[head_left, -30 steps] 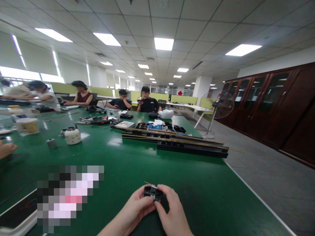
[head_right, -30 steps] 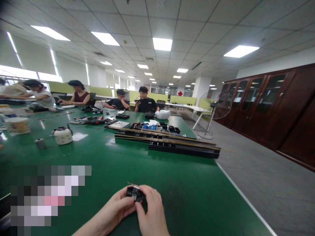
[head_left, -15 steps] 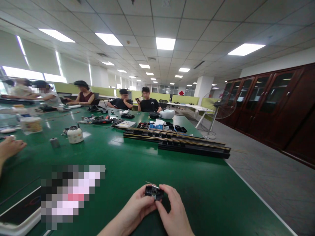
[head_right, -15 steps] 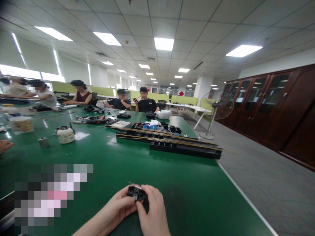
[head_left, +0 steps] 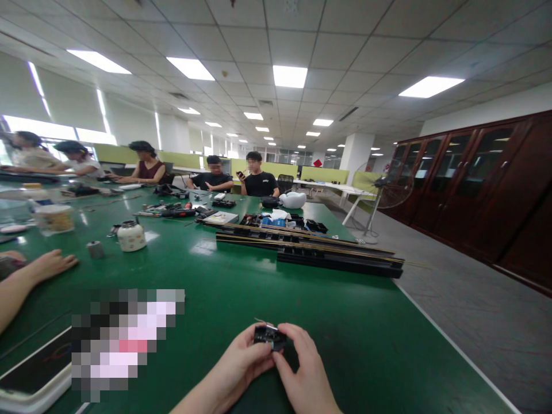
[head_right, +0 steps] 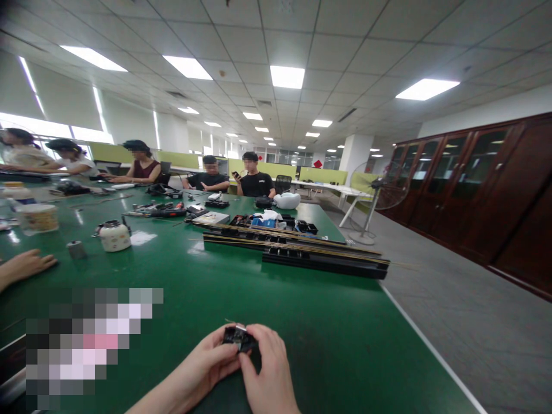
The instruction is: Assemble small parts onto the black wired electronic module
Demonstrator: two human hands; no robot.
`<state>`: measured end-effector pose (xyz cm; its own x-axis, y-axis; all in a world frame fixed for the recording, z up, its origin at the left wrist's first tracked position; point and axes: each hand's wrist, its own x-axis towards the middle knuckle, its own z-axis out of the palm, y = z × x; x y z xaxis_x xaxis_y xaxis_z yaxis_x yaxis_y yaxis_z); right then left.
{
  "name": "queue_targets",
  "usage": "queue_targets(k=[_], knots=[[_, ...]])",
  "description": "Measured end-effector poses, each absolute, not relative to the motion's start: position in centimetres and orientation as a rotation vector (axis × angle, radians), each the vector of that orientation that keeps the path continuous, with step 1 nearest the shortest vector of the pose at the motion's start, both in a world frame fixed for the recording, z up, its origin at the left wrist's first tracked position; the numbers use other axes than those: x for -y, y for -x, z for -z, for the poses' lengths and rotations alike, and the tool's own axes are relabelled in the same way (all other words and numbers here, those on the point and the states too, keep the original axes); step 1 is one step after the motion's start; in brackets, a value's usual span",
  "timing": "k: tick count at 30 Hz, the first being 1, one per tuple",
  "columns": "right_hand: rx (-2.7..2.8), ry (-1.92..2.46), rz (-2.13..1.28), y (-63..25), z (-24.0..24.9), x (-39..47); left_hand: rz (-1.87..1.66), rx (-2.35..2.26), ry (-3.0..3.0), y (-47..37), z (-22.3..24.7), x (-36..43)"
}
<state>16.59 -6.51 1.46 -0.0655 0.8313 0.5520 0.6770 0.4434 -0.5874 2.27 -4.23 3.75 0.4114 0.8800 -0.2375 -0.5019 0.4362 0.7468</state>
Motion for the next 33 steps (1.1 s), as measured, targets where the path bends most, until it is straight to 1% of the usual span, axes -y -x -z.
queue_targets(k=[17, 27, 33], knots=[[1.788, 1.295, -0.226, -16.6, -1.9, 6.6, -0.956, -0.662, -0.632, -2.2, -3.6, 4.3], [1.817, 1.292, -0.285, -16.7, -1.8, 6.6, -0.783, -0.548, -0.459, -1.5, -4.3, 3.8], [1.838, 1.265, -0.24, -16.8, -1.9, 6.7, -0.774, -0.464, -0.375, -1.3, -4.2, 3.8]])
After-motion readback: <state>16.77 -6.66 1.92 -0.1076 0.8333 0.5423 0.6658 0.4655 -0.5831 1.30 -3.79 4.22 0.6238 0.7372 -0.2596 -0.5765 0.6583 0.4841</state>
